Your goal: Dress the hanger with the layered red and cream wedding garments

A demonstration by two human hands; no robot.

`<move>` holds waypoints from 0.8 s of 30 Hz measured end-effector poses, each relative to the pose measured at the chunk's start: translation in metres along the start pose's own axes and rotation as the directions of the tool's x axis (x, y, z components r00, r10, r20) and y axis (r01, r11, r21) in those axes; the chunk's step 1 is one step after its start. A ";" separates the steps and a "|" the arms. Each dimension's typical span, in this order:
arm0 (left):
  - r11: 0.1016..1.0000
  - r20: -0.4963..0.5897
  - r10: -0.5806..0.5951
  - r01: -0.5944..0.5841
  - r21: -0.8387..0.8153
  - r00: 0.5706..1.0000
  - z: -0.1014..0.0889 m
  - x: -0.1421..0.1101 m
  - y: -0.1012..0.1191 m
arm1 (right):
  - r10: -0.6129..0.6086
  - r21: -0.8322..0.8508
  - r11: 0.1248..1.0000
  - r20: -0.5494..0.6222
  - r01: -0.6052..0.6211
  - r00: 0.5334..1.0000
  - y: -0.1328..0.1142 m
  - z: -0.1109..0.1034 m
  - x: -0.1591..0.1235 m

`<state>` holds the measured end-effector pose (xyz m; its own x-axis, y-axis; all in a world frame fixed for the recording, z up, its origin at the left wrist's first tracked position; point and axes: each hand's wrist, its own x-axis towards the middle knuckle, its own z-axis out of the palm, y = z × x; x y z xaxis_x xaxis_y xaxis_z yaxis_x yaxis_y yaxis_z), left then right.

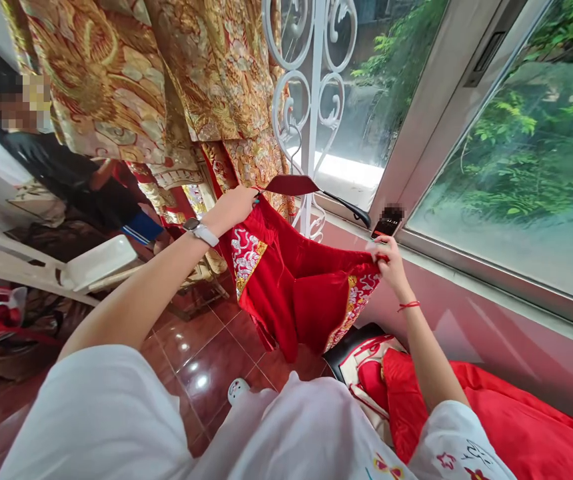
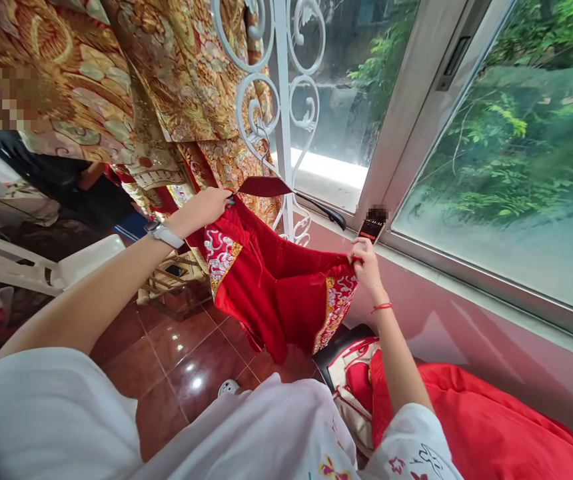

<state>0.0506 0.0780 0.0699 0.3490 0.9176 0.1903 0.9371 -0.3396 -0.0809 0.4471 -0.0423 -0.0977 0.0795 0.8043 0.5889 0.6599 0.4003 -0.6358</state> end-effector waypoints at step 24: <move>0.994 0.041 -0.057 0.053 0.093 0.997 -0.023 -0.024 0.024 | 0.204 -0.426 0.898 0.174 -0.113 0.963 -0.094 -0.060 0.153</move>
<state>0.0653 0.0434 0.0860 0.2939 0.9433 0.1540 0.9494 -0.2695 -0.1614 0.4418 0.0167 0.0825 0.0809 0.9329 0.3508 0.9018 0.0814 -0.4245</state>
